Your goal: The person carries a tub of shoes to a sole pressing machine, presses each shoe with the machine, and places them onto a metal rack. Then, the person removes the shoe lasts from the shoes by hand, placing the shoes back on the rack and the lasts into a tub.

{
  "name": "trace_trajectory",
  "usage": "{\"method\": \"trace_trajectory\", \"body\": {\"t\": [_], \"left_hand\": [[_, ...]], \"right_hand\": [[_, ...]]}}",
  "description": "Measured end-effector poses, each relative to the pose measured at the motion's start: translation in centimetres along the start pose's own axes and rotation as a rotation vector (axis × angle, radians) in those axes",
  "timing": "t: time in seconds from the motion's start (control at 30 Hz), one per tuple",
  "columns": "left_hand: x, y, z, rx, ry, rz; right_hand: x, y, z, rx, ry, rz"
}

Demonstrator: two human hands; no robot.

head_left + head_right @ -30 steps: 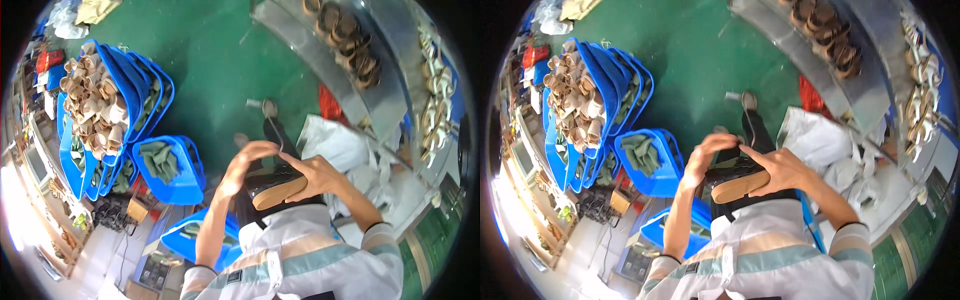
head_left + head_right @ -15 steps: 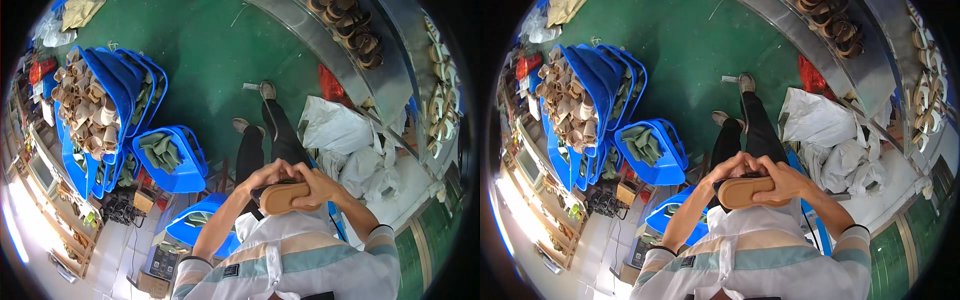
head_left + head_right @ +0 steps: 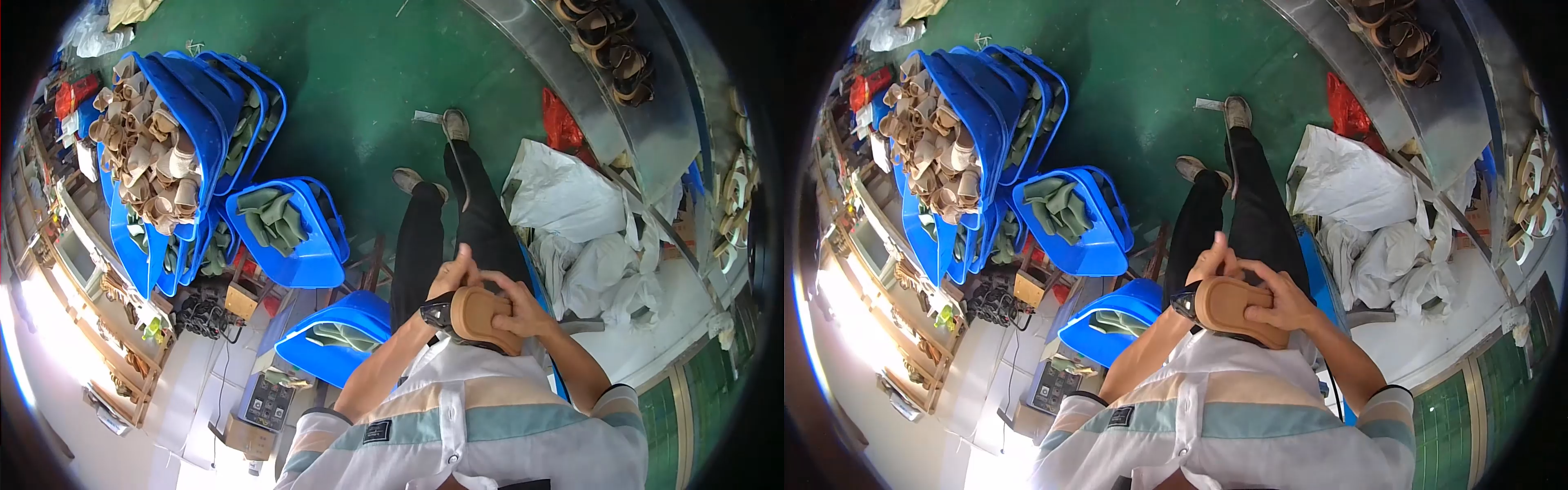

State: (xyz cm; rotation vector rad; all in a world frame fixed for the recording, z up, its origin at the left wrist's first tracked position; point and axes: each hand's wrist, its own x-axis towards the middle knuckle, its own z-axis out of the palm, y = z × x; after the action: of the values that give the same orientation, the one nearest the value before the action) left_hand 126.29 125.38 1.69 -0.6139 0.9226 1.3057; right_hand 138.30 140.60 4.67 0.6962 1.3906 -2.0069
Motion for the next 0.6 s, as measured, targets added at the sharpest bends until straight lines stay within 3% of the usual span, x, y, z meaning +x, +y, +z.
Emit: {"method": "trace_trajectory", "body": {"t": [0.03, 0.07, 0.13, 0.17, 0.2, 0.27, 0.3, 0.4, 0.43, 0.53, 0.6], "left_hand": [[0.5, -1.0, -0.8, 0.156, 0.184, 0.088], [1.6, -2.0, -2.0, -0.257, 0.267, 0.025], [1.7, -2.1, -3.7, -0.229, 0.5, 0.054], [2.0, -3.2, -5.8, 0.006, 0.405, 0.174], [2.5, -2.7, -6.6, 0.404, 0.426, 0.277], [3.2, -2.1, -6.8, 0.355, 0.484, 0.316], [3.5, -1.7, -7.7, 0.335, 0.32, 0.215], [5.5, -2.2, -6.0, -0.051, 0.19, -0.118], [7.5, -4.3, -7.4, 0.189, 0.188, -0.058], [10.7, -6.3, -8.5, 0.137, 0.325, 0.061], [11.5, -5.7, -8.3, 0.095, 0.31, -0.031]], "right_hand": [[-0.3, -1.1, 0.0, 0.03, 0.029, 0.017], [-0.4, -1.7, -0.1, 0.058, 0.056, 0.033], [0.0, 0.3, -1.2, -0.192, 0.192, -0.195], [0.2, 1.1, -1.5, -0.315, 0.262, -0.306], [0.3, 0.8, -1.6, -0.43, 0.281, -0.279], [1.4, -0.6, -2.8, -0.678, 0.328, -0.24], [1.7, -0.7, -3.4, -0.814, 0.217, -0.069], [3.5, 3.5, -3.1, -1.122, 0.258, -0.114], [4.0, 3.9, -3.0, -1.137, 0.238, -0.066], [4.9, 4.2, -3.0, -0.951, 0.312, 0.124], [5.4, 3.9, -3.7, -0.919, 0.203, 0.294]]}}
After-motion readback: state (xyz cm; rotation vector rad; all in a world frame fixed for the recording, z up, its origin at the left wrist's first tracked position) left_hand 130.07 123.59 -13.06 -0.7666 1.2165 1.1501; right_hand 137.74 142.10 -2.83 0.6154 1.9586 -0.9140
